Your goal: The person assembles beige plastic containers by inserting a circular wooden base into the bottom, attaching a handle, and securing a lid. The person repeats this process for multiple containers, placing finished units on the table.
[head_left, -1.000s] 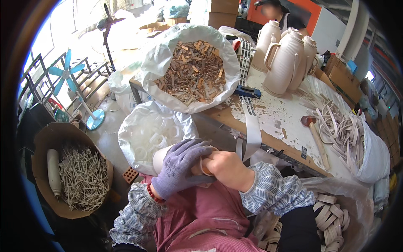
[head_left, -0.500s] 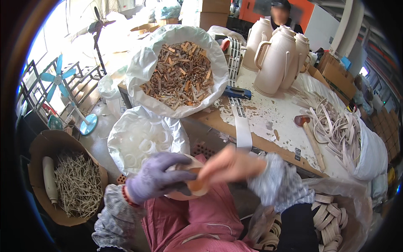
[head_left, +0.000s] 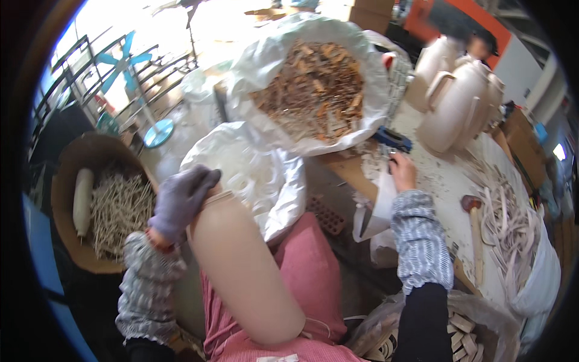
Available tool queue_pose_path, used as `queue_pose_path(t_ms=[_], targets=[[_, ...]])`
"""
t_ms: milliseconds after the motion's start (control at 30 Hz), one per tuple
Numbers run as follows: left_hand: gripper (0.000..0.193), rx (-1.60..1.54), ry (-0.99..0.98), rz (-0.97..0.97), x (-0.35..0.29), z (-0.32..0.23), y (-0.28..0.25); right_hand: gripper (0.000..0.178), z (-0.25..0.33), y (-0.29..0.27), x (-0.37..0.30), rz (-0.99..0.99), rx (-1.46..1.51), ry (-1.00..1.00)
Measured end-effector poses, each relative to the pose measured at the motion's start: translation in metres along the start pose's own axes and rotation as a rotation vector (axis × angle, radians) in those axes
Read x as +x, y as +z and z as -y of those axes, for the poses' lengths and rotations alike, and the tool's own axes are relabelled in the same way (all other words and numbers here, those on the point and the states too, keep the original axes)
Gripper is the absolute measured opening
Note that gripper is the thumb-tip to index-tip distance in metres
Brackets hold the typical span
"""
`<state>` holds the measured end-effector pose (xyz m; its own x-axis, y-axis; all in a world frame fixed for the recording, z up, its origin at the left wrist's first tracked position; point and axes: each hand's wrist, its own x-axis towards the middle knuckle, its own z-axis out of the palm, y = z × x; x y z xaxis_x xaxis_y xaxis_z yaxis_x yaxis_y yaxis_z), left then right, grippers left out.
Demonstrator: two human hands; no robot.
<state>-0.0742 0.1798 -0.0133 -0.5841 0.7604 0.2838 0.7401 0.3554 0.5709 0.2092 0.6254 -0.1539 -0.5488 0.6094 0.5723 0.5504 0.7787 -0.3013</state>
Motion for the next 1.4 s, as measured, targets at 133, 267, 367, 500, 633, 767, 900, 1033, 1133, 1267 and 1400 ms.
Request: queue_pose_path(t_ms=[133,267,367,500,633,767,900,1033,1133,1267,1400], targets=[[0.037,0.161,-0.258,0.106,-0.011,0.066,0.035,0.021,-0.018,-0.002,-0.012,0.078,-0.116,0.0],[0.041,-0.565,-0.185,0.116,-0.026,0.084,0.032,0.017,-0.019,-0.017,-0.021,0.103,0.085,0.064],[0.07,-0.637,-0.153,0.321,-0.044,0.081,0.011,0.012,-0.003,-0.031,-0.024,0.119,0.117,0.119],[0.087,-0.524,0.011,0.372,-0.056,0.088,0.006,0.006,0.094,-0.056,-0.036,0.015,0.012,-0.148],[0.069,-0.384,0.108,0.278,-0.063,0.072,0.014,0.009,0.252,-0.067,-0.117,0.423,0.898,0.135],[0.051,-0.243,0.23,0.197,-0.069,0.053,0.016,0.006,0.333,-0.045,-0.177,0.684,1.365,0.434],[0.045,-0.148,0.313,0.181,-0.073,0.055,0.014,0.01,0.354,-0.041,-0.184,0.644,1.263,0.36],[0.051,-0.114,0.359,0.19,-0.075,0.058,0.012,0.011,0.361,-0.039,-0.177,0.653,1.073,0.24],[0.066,-0.083,0.386,0.215,-0.077,0.056,0.008,0.011,0.361,-0.034,-0.178,0.63,1.043,0.238],[0.087,0.013,0.411,0.228,-0.077,0.051,0.013,0.012,0.359,-0.03,-0.184,0.574,1.069,0.309],[0.087,0.03,0.382,0.242,-0.078,0.045,0.011,0.021,0.366,-0.026,-0.188,0.413,0.911,0.183]])
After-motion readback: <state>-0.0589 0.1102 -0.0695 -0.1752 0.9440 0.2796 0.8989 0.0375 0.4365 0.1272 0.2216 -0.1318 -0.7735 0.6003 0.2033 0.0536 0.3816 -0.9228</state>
